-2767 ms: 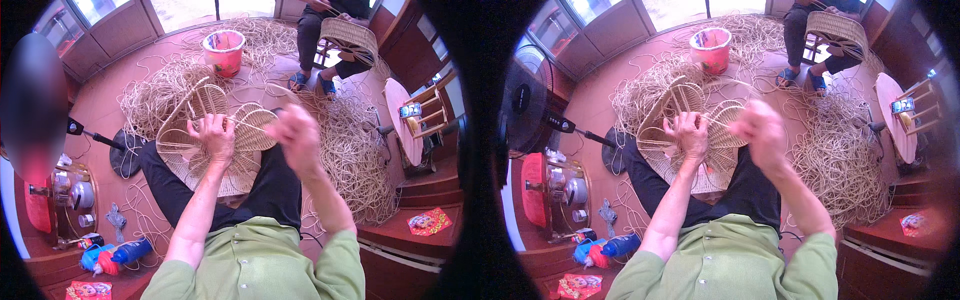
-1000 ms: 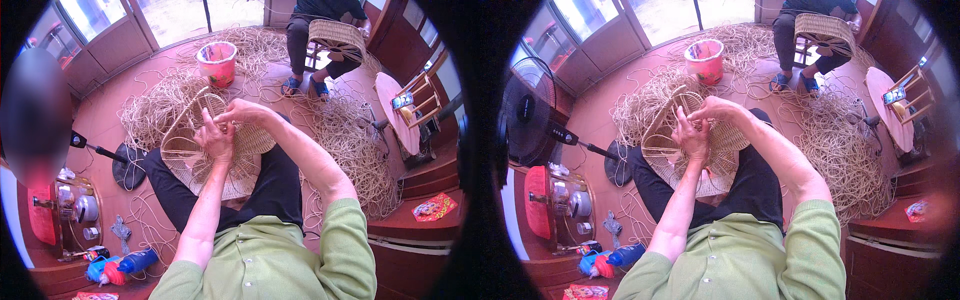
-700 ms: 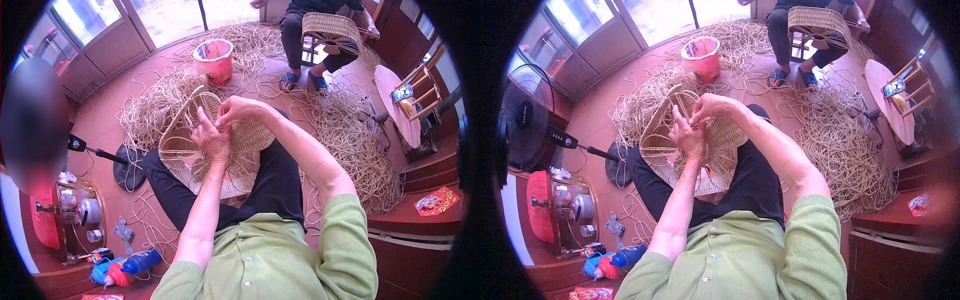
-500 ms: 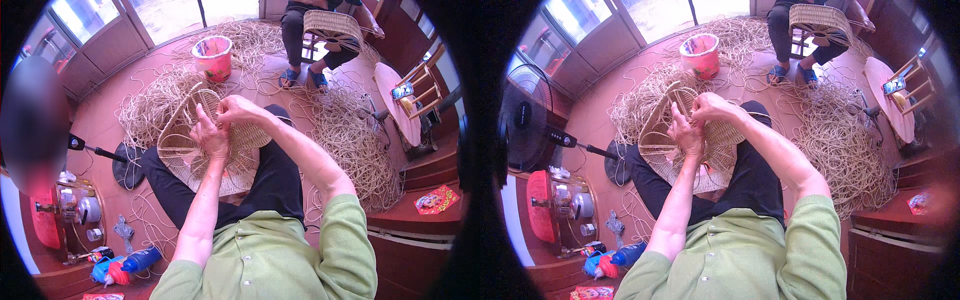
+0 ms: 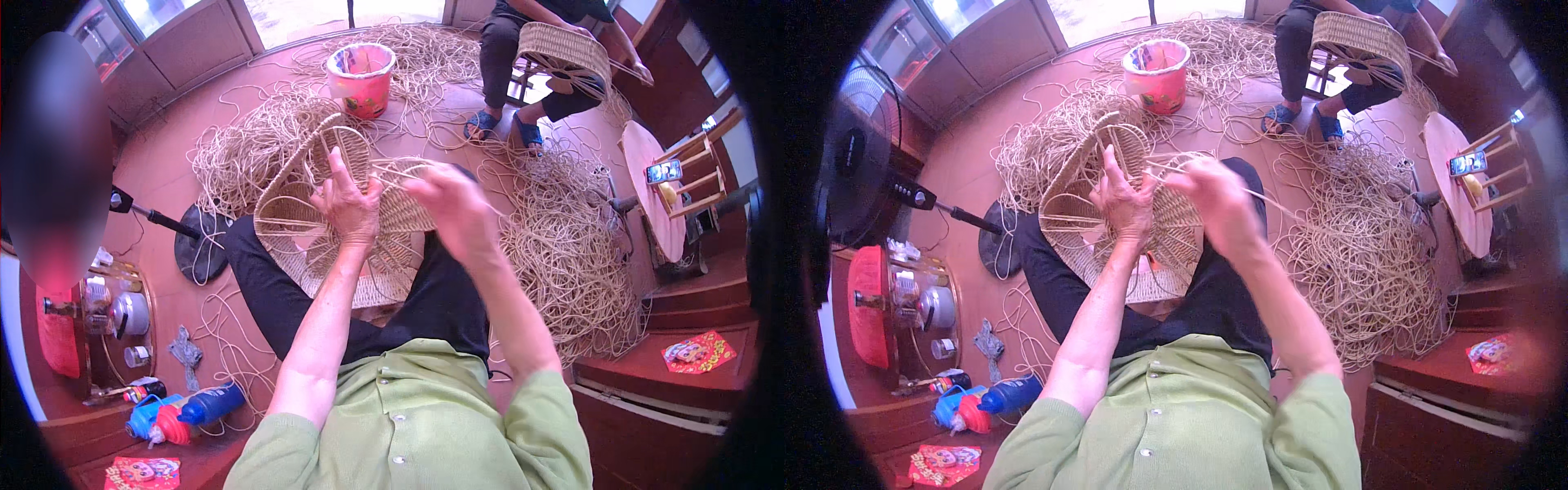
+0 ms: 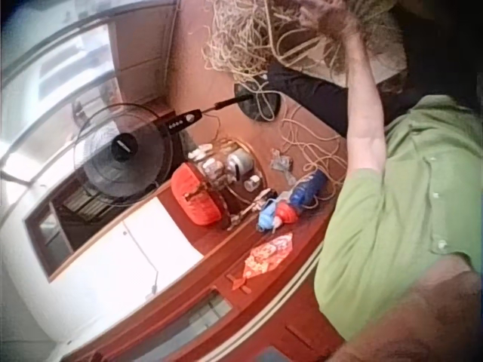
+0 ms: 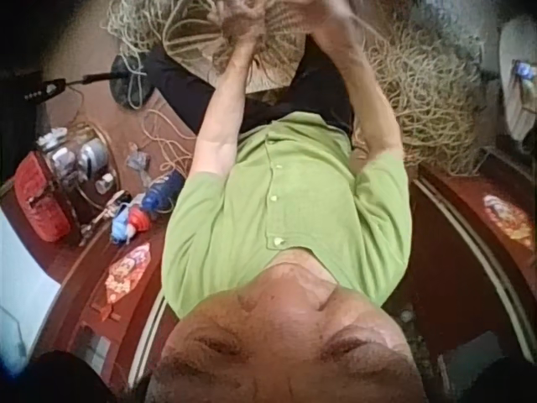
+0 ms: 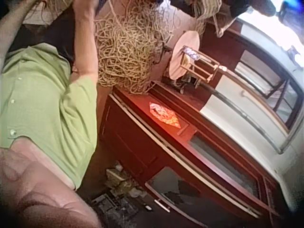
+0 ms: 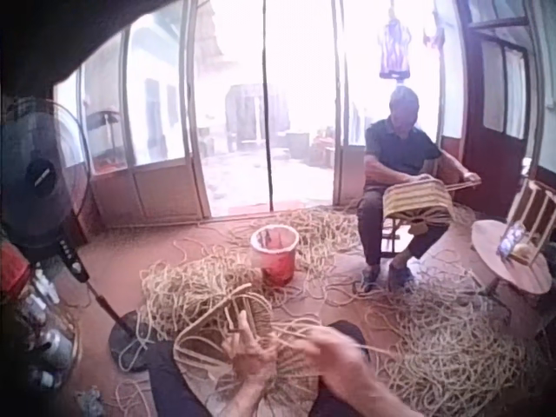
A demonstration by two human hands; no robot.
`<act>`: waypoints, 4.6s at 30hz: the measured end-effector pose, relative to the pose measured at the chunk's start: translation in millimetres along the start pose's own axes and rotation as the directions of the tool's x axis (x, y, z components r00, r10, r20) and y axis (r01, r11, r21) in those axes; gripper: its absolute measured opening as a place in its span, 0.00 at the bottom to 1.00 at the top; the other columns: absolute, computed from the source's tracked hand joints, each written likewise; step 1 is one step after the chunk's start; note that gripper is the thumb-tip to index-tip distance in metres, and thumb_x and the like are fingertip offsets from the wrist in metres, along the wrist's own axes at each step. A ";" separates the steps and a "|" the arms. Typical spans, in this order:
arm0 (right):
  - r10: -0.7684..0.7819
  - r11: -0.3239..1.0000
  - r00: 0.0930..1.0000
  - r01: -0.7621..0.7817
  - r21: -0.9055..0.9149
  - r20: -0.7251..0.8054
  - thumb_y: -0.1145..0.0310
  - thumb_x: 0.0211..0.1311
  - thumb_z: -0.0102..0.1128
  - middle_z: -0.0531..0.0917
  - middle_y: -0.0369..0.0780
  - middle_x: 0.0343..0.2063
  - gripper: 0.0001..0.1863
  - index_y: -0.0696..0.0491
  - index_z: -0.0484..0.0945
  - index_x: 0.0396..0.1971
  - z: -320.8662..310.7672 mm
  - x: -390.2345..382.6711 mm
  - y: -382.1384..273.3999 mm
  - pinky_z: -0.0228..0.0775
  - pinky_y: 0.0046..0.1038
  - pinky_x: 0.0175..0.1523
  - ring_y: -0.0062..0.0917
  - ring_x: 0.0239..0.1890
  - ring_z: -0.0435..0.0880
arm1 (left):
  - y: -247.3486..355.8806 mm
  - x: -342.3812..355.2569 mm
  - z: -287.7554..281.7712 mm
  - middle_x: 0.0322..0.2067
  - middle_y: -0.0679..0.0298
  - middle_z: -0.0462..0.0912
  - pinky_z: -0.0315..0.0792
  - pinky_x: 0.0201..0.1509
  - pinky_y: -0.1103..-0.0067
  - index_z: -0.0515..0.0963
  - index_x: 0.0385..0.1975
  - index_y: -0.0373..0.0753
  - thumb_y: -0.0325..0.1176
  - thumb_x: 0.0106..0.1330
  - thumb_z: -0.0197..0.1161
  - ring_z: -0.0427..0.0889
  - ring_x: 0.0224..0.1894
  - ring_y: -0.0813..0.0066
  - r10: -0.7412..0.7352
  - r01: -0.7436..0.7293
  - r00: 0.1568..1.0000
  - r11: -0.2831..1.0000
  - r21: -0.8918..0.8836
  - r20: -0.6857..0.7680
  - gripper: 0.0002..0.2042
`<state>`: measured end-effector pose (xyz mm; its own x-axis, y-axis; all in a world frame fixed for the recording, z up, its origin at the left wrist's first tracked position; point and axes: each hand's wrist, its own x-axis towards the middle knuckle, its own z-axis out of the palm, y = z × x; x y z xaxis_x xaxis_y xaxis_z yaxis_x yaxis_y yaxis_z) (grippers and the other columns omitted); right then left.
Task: Weaving a wicker floral-shaped object.
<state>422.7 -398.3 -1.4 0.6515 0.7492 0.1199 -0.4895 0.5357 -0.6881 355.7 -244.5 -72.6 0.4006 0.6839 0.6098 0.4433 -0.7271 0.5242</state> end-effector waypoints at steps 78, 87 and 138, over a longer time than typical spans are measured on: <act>-0.294 -0.515 0.758 0.387 -0.764 0.582 0.72 0.52 0.62 0.75 0.39 0.48 0.21 0.45 0.79 0.49 13.0 39.9 71.0 0.59 0.42 0.58 0.38 0.54 0.71 | -111.5 30.7 -119.3 0.31 0.62 0.77 0.74 0.43 0.71 0.81 0.34 0.42 0.29 0.54 0.68 0.77 0.38 0.61 0.370 -0.380 0.895 0.925 -0.010 0.250 0.08; -0.249 -0.477 0.713 0.499 -0.724 0.656 0.69 0.50 0.61 0.75 0.34 0.42 0.13 0.47 0.80 0.39 20.0 50.8 91.1 0.60 0.41 0.57 0.33 0.52 0.72 | -121.7 39.0 -132.6 0.31 0.61 0.74 0.72 0.43 0.69 0.76 0.29 0.39 0.28 0.57 0.65 0.74 0.39 0.61 0.435 -0.454 0.868 0.891 0.026 0.240 0.05; 0.111 -0.036 0.982 0.159 -0.987 0.154 0.69 0.53 0.64 0.84 0.53 0.34 0.15 0.57 0.78 0.41 71.2 115.6 94.8 0.74 0.45 0.47 0.49 0.43 0.83 | -66.8 83.6 -76.8 0.28 0.54 0.85 0.78 0.27 0.72 0.81 0.47 0.38 0.19 0.56 0.53 0.85 0.23 0.64 -0.252 0.463 0.719 0.869 -0.176 0.648 0.19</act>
<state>410.3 -233.2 -1.9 0.4963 0.8548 0.1517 0.6930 -0.2848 -0.6622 298.0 -143.4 -11.1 0.6955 0.7141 -0.0790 0.4297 -0.3253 0.8423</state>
